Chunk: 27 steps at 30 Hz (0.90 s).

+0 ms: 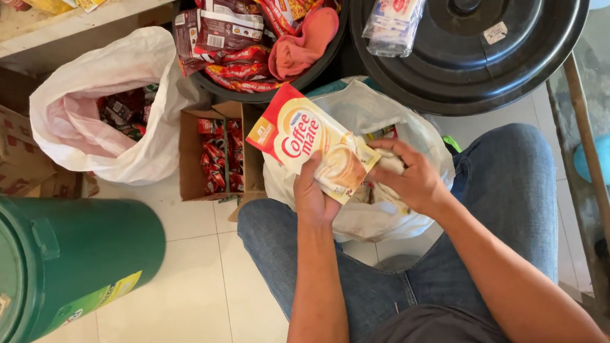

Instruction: Cleaning packets of coffee creamer with a cloth and placing them on a grocery store shelf.

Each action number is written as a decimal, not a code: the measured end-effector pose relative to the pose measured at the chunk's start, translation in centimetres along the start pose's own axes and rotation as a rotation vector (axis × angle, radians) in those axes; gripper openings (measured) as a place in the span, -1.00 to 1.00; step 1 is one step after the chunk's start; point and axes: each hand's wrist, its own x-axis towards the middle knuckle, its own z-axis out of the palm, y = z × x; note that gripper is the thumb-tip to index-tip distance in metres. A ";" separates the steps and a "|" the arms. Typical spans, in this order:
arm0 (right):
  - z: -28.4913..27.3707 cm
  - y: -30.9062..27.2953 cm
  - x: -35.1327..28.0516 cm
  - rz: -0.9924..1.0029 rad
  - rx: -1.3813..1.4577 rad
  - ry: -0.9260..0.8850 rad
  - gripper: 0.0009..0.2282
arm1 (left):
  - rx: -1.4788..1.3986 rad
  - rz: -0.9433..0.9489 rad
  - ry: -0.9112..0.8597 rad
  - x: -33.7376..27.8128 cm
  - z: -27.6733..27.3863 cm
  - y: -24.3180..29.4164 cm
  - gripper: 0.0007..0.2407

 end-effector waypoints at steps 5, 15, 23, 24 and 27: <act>-0.4 -0.3 -0.6 -0.301 -0.170 0.137 -0.64 | 0.069 0.063 0.033 -0.4 0.8 -0.4 -0.63; -0.8 1.0 0.0 -0.201 0.068 0.105 -0.83 | -0.025 -0.025 -0.033 -0.3 -1.4 -1.1 -0.60; -0.5 1.5 0.1 -0.351 -0.025 0.181 -0.89 | 0.020 0.009 -0.154 -1.5 1.5 -0.9 -0.53; -0.4 1.2 0.2 -0.267 0.031 0.184 -0.89 | 0.013 0.012 -0.160 -1.5 1.6 -0.9 -0.52; -0.4 1.0 0.4 -0.137 0.043 0.195 -0.87 | -0.010 0.018 -0.151 -1.2 1.4 -1.0 -0.51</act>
